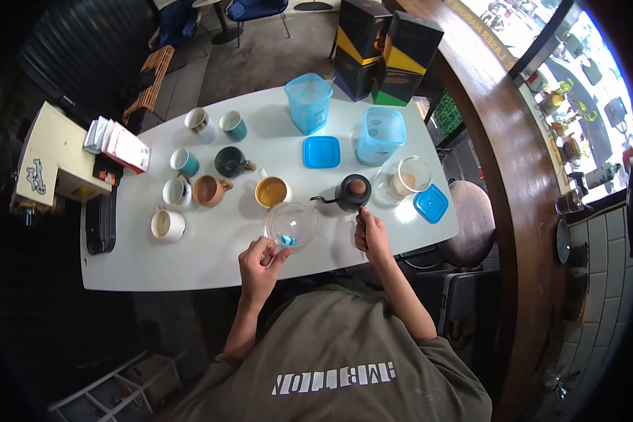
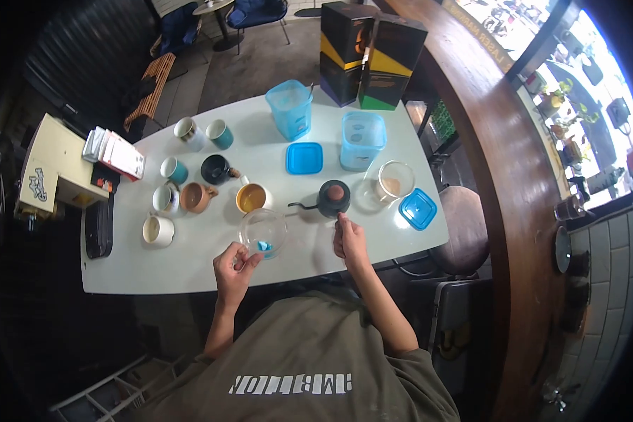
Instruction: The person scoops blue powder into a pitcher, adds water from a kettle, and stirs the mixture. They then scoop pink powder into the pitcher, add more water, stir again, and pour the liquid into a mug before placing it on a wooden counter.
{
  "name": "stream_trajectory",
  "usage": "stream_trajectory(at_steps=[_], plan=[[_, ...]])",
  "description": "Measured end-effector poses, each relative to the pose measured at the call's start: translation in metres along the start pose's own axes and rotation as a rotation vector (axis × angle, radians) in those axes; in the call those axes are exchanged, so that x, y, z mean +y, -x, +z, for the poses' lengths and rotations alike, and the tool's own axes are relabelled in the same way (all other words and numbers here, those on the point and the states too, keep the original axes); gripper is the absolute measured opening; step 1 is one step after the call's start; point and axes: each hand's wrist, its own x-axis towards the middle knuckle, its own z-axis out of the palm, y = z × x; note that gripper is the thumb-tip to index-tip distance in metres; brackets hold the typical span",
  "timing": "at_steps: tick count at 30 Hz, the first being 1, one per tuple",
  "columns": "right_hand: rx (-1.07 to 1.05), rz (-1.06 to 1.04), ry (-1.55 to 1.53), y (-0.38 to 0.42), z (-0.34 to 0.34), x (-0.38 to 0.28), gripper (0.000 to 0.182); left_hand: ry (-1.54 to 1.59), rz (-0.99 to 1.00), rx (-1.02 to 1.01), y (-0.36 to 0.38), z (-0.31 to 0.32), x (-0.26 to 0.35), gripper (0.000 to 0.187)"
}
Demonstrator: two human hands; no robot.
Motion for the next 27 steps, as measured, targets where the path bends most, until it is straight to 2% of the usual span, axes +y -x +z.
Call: stream_trajectory(at_steps=[8,15,20,27], plan=[[0.061,-0.224,0.191,0.041,0.012,-0.027,0.039,-0.028,-0.054,0.008,0.004,0.0,0.002,0.03],[0.053,-0.493,0.337,0.081,0.029,-0.061,0.036,-0.073,0.015,0.02,0.0,0.006,-0.005,0.029],[0.052,-0.599,0.453,0.098,0.032,-0.068,0.034,0.015,0.037,0.016,-0.001,0.021,-0.023,0.032],[0.131,-0.697,0.633,0.114,0.034,-0.074,0.029,0.025,0.109,0.044,-0.006,0.029,-0.019,0.032]])
